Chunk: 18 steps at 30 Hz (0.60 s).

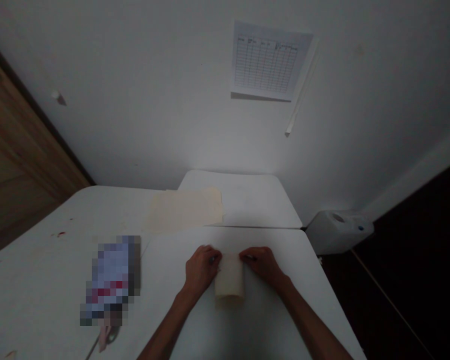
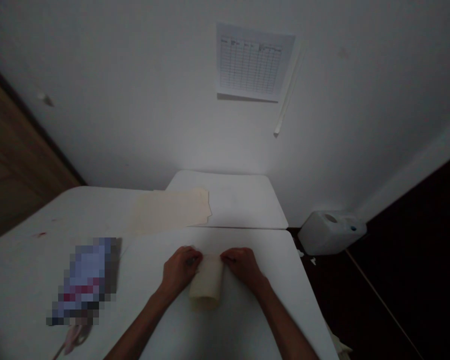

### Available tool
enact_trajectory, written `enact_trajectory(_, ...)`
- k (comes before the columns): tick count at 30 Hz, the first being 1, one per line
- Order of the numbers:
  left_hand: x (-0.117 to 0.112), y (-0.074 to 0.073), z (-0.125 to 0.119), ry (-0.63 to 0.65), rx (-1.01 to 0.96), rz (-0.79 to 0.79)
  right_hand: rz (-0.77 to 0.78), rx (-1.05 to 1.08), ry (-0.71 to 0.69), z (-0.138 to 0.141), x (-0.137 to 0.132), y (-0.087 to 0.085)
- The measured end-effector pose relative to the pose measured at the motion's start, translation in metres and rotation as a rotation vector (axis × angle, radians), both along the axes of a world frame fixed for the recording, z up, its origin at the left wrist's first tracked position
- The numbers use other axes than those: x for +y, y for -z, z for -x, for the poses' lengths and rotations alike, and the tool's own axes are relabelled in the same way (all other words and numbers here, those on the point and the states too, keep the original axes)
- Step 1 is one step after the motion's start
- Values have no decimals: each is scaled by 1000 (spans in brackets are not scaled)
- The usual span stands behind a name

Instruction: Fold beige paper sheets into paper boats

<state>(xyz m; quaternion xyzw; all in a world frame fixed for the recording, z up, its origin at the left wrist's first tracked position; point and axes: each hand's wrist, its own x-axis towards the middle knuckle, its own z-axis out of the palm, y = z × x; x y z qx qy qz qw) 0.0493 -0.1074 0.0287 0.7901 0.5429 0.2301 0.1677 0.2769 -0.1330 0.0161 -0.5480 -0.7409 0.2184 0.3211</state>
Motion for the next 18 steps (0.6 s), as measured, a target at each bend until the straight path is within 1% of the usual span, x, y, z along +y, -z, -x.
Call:
enact_trajectory(6,0,-1,-1,-35,-9,40,-15,-2,-19,-7,-1,0)
enact_trajectory(8,0,-2,-1,-29,-11,41,4,-19,-12,-8,-2,0)
enact_trajectory(12,0,0,0,-15,-1,18,69,-106,-9,-9,-5,-3)
enact_trajectory(18,-1,3,0,-9,2,-7,71,-298,-22,-9,-13,-13)
